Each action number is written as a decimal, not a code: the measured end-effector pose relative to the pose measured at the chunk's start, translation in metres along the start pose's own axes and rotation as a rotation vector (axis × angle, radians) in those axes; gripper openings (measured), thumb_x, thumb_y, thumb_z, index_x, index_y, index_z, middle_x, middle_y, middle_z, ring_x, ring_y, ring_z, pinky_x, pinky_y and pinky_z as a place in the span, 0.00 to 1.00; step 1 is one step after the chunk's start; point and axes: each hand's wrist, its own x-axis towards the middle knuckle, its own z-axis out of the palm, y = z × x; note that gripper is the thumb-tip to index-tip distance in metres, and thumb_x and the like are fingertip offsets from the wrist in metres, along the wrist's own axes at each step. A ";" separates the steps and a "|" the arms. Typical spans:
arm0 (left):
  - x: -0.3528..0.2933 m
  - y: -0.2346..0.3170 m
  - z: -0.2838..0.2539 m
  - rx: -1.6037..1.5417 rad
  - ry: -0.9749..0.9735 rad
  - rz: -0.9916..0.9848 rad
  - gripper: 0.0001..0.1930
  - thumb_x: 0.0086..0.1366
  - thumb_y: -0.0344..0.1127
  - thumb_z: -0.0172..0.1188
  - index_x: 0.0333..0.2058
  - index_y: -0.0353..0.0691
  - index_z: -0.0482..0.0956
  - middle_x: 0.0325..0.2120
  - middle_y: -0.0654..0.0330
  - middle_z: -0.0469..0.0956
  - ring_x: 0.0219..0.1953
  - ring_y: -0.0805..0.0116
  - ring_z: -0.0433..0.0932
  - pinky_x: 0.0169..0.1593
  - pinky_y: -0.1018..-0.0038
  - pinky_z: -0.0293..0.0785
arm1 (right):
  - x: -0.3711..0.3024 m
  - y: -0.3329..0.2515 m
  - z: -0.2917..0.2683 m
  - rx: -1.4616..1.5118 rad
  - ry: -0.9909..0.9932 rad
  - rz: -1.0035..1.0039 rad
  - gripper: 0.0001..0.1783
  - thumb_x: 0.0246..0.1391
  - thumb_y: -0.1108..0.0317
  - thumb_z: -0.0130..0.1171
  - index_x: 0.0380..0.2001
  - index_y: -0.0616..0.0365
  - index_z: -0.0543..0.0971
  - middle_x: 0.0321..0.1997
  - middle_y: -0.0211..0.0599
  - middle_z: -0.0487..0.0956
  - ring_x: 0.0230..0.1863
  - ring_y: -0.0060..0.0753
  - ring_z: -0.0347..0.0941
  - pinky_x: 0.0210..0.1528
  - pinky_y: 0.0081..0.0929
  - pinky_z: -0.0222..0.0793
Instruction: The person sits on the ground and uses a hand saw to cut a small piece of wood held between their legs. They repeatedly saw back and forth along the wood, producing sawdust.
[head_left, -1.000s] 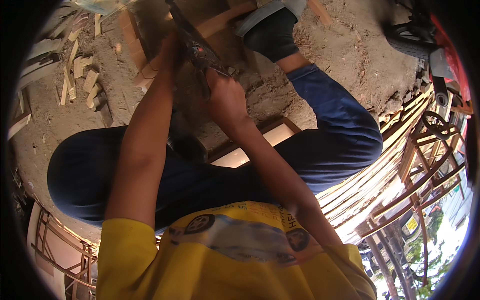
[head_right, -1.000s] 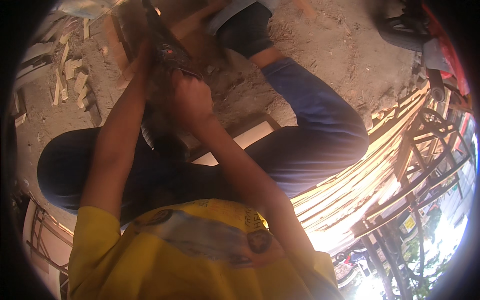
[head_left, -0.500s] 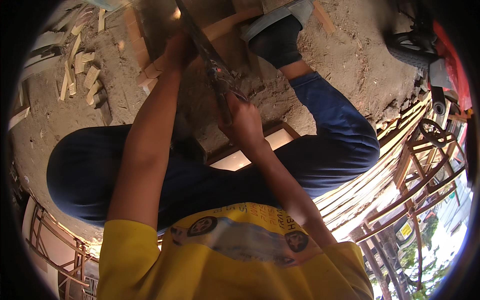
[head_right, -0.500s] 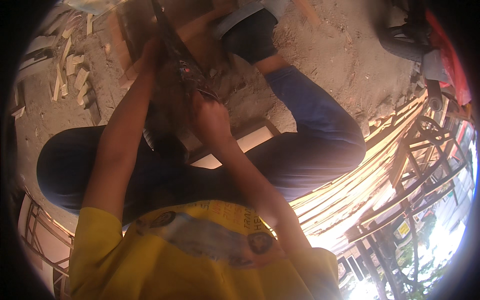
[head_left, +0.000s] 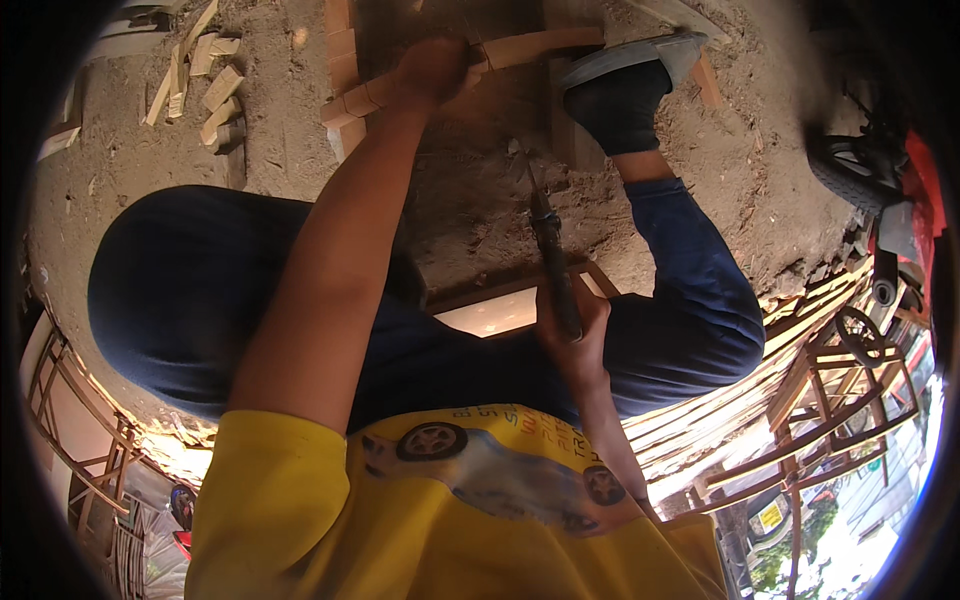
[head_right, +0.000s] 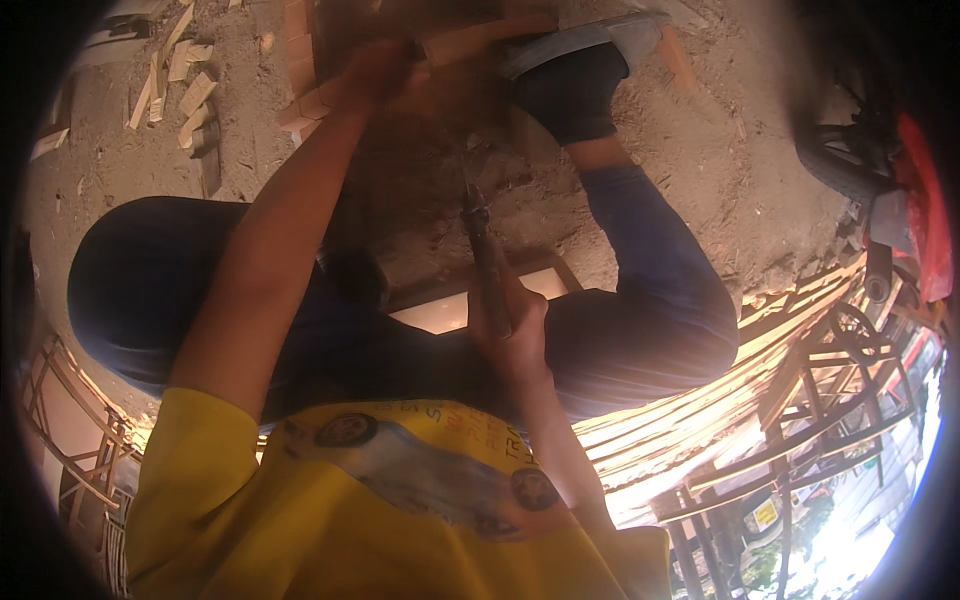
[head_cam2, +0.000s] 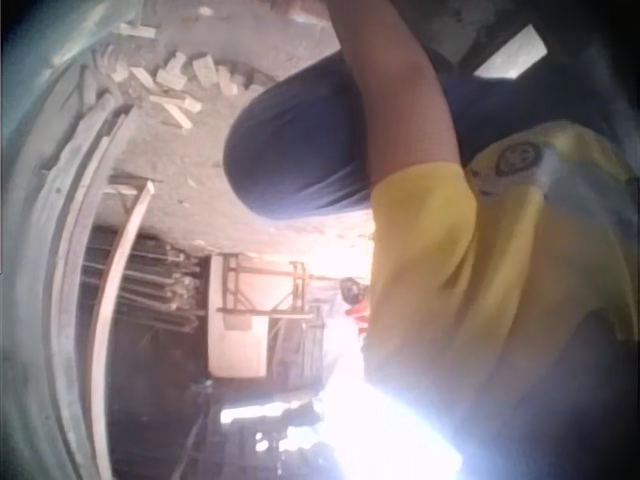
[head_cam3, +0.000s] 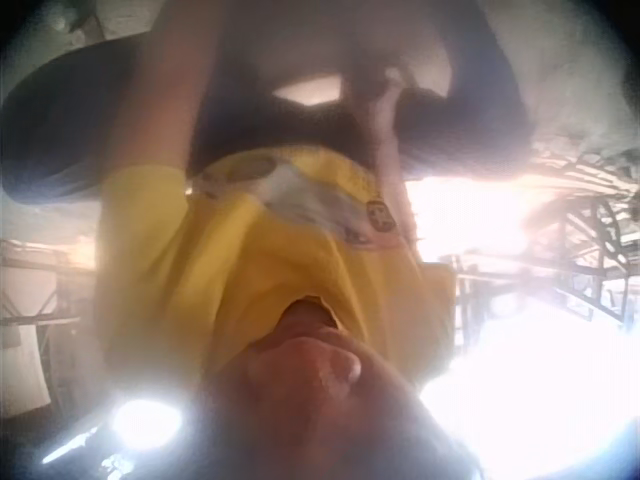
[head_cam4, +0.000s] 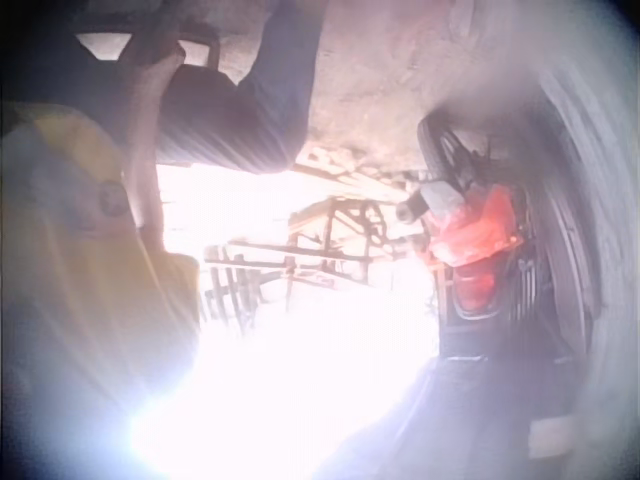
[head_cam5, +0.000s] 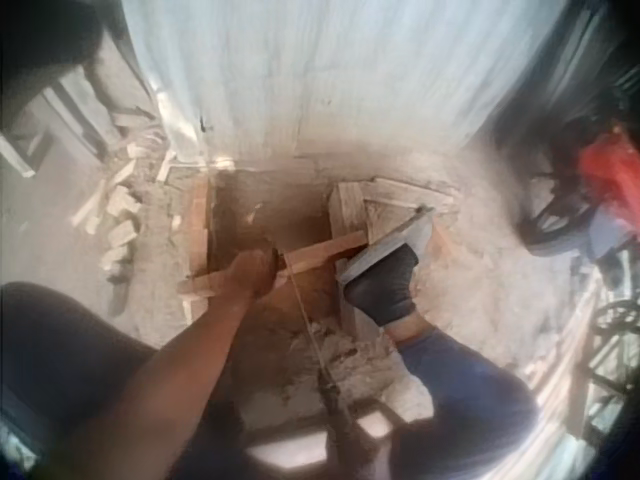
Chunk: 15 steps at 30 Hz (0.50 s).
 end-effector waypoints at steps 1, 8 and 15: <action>0.003 -0.006 0.004 0.021 0.026 0.011 0.15 0.55 0.44 0.61 0.37 0.39 0.80 0.36 0.50 0.81 0.40 0.51 0.81 0.45 0.58 0.77 | 0.001 -0.002 -0.002 0.009 0.005 0.013 0.09 0.55 0.74 0.58 0.23 0.65 0.73 0.13 0.31 0.68 0.18 0.15 0.62 0.20 0.25 0.59; 0.001 -0.010 0.000 -0.052 0.056 0.105 0.15 0.55 0.42 0.61 0.40 0.41 0.80 0.34 0.50 0.81 0.40 0.52 0.81 0.43 0.60 0.79 | 0.067 -0.010 0.025 0.137 -0.082 0.115 0.09 0.57 0.72 0.57 0.24 0.63 0.73 0.16 0.25 0.67 0.20 0.09 0.57 0.19 0.19 0.53; -0.001 -0.011 -0.001 -0.076 -0.007 0.041 0.17 0.56 0.41 0.61 0.45 0.45 0.78 0.38 0.51 0.81 0.42 0.53 0.80 0.45 0.58 0.77 | -0.005 -0.026 -0.006 -0.005 -0.053 0.107 0.08 0.58 0.72 0.57 0.27 0.64 0.73 0.16 0.24 0.67 0.20 0.09 0.57 0.19 0.18 0.53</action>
